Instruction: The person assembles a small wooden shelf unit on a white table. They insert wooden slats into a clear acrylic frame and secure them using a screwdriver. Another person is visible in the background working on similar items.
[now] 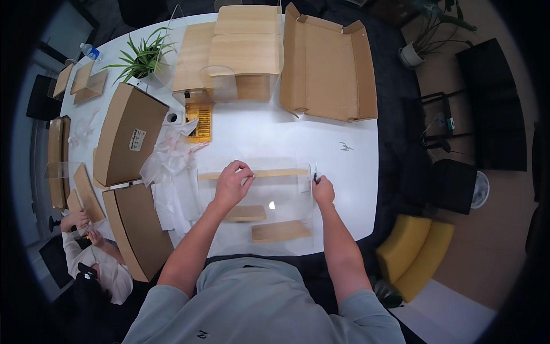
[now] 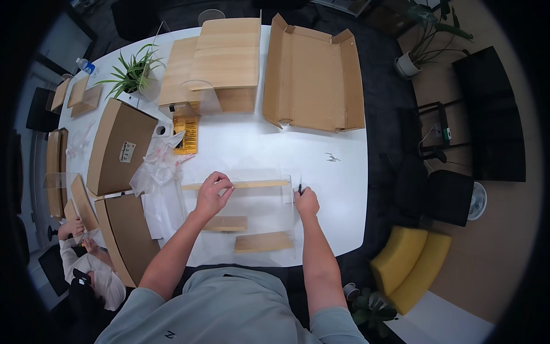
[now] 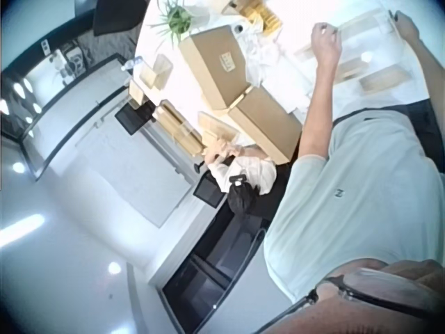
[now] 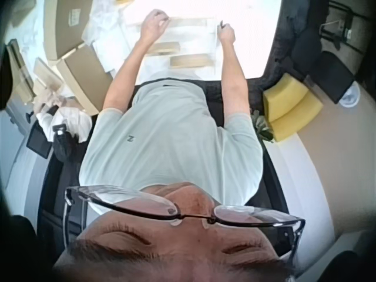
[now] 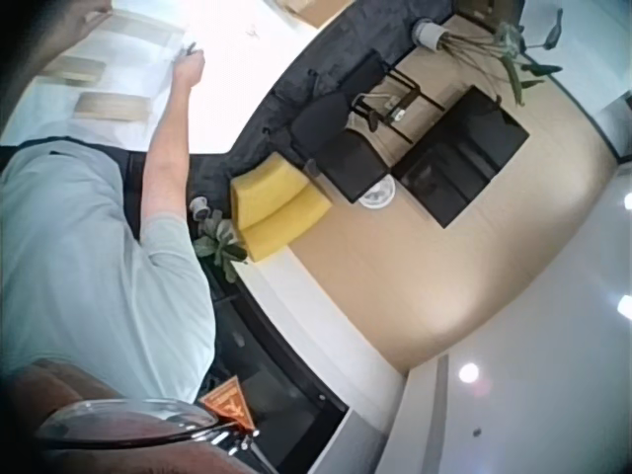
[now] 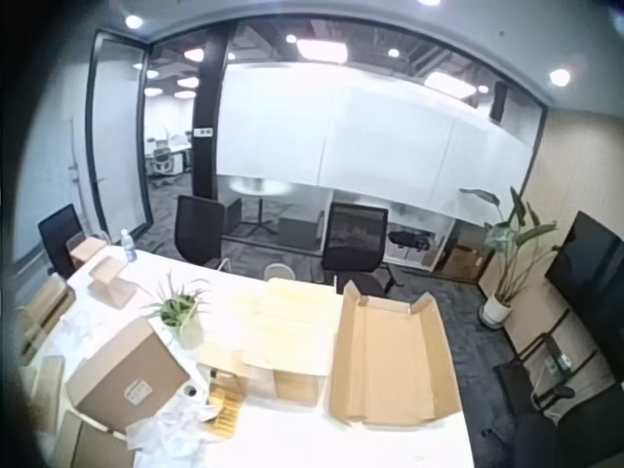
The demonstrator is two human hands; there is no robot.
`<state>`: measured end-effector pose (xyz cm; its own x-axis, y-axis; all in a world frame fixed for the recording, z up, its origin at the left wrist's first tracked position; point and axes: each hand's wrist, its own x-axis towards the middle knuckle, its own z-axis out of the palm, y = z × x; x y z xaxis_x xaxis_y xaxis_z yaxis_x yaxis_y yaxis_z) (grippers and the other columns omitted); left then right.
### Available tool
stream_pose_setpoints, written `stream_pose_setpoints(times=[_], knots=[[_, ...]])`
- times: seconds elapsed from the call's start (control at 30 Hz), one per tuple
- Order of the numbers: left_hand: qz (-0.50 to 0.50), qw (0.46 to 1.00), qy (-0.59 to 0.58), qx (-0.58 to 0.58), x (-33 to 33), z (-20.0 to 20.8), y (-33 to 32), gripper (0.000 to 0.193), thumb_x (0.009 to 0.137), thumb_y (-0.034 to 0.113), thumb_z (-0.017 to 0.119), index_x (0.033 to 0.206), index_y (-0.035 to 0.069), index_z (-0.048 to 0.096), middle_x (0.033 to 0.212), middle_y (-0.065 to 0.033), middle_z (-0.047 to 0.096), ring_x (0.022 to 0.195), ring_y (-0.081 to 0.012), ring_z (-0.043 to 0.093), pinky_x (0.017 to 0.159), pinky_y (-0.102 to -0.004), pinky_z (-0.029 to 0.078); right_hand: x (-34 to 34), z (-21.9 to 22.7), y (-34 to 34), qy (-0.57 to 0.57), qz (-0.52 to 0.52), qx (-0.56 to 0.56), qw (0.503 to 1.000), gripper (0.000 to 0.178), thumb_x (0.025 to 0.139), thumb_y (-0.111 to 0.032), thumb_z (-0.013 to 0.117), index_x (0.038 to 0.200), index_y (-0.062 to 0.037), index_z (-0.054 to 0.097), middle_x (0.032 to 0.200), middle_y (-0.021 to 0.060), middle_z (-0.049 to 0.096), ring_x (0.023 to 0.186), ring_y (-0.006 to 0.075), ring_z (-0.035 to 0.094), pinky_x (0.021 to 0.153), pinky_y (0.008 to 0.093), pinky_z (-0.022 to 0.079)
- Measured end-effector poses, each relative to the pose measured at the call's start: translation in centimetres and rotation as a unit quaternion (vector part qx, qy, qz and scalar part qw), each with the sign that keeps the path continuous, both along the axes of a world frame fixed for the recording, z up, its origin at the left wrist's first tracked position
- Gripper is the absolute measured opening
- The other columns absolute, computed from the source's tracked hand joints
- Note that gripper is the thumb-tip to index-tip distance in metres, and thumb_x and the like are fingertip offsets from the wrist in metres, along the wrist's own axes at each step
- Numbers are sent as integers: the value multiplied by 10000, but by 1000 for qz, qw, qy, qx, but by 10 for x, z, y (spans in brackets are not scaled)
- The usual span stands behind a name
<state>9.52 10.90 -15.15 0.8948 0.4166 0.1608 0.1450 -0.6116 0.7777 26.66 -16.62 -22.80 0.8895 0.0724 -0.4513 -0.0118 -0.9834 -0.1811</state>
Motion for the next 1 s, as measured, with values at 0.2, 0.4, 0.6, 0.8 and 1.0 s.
stream_pose_setpoints(times=[0.2, 0.4, 0.6, 0.8, 1.0], knots=[[4, 1000, 0, 9, -3, -1, 0, 90, 784, 48, 758, 828, 71, 683, 928, -63, 635, 879, -253, 632, 761, -363, 519, 12, 8, -7, -69, -28, 99, 992, 227, 879, -217, 618, 992, -21, 600, 915, 210, 701, 847, 401, 678, 764, 486, 538], [0, 1000, -19, 12, -6, -1, 2, 97, 787, 63, 753, 840, 82, 675, 947, -45, 624, 897, -241, 625, 790, -365, 504, 9, 173, 43, -113, 169, 193, 960, 121, 898, -94, 585, 991, -16, 595, 838, 183, 694, 708, 348, 672, 658, 425, 532], [8, 999, -43, 8, -7, -3, 4, 64, 790, 69, 727, 807, 89, 668, 917, -27, 609, 858, -234, 615, 747, -390, 484, -46, 218, 113, -100, 412, 144, 894, 109, 903, -145, 641, 923, -40, 624, 807, 128, 637, 653, 317, 654, 587, 421, 536], [10, 999, -43, -7, -10, -9, 6, 66, 782, 80, 733, 806, 92, 673, 902, -32, 606, 849, -232, 610, 745, -384, 484, -64, 204, 147, -134, 529, 78, 834, 106, 905, -139, 624, 865, -41, 622, 802, 110, 599, 602, 298, 636, 529, 415, 529], [17, 997, -67, -17, -14, -10, 6, 65, 780, 76, 733, 797, 90, 672, 887, -31, 602, 859, -228, 612, 754, -385, 482, -66, 202, 161, -142, 592, 27, 793, 39, 849, -73, 595, 843, -43, 617, 819, 116, 592, 607, 273, 649, 509, 399, 526]])
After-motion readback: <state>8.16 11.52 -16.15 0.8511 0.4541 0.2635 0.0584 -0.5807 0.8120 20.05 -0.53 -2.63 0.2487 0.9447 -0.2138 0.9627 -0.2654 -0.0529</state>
